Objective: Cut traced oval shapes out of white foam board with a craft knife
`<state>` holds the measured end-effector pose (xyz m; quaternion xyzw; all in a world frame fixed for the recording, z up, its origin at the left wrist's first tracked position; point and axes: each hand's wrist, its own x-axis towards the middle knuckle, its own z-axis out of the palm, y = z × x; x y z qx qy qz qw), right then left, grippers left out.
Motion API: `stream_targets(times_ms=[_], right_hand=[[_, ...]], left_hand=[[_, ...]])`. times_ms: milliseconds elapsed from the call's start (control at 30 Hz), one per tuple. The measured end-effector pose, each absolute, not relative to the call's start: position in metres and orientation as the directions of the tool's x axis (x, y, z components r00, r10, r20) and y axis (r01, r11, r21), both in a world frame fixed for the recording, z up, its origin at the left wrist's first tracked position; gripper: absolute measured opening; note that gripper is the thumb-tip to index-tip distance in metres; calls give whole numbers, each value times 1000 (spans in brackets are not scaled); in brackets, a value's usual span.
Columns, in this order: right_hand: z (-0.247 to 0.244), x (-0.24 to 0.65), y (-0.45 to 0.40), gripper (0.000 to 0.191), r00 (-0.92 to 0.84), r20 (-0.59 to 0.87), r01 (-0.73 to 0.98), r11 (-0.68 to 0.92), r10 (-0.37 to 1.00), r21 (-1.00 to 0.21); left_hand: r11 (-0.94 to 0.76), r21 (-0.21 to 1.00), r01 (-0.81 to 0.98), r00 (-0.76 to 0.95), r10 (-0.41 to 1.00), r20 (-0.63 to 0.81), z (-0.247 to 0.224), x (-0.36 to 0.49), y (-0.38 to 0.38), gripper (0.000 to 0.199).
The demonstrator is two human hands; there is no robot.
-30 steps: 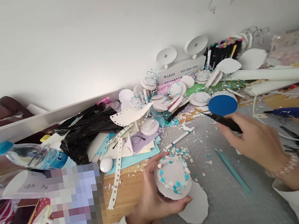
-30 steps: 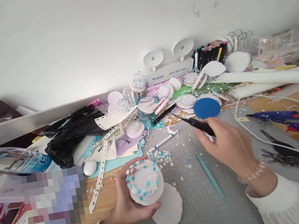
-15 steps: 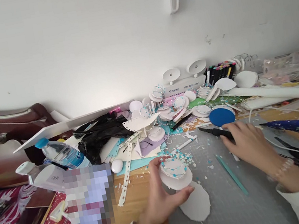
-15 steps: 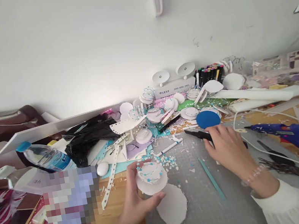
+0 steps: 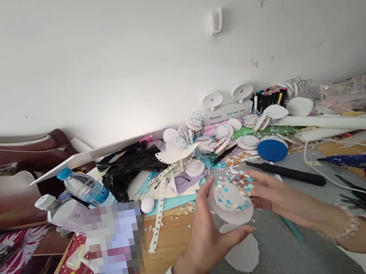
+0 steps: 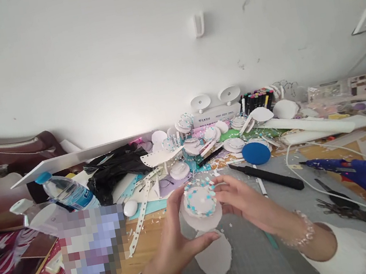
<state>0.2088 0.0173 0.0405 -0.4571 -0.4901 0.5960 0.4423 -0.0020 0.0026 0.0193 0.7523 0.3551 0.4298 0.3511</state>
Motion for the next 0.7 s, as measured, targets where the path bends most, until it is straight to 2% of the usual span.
stream_targets(times_ms=[100,233,300,467,700], right_hand=[[44,229,44,34,-14,-114,-78,-115,993,-990],[36,281,98,23,261,-35,-27,-29,965,-999],[27,308,123,21,325,-16,35,-29,945,-999],[4,345,159,25,292,99,178,48,951,-983],[0,352,184,31,260,274,298,193,926,-935]], left_hand=[[-517,812,269,370,834,409,26,-9,-2,94],[-493,786,373,340,861,379,25,-32,-11,67],[-435,798,418,256,899,356,21,-47,-12,54],[-224,894,387,-1,970,244,13,-74,2,35],[-180,936,304,-96,971,217,10,-85,17,38]])
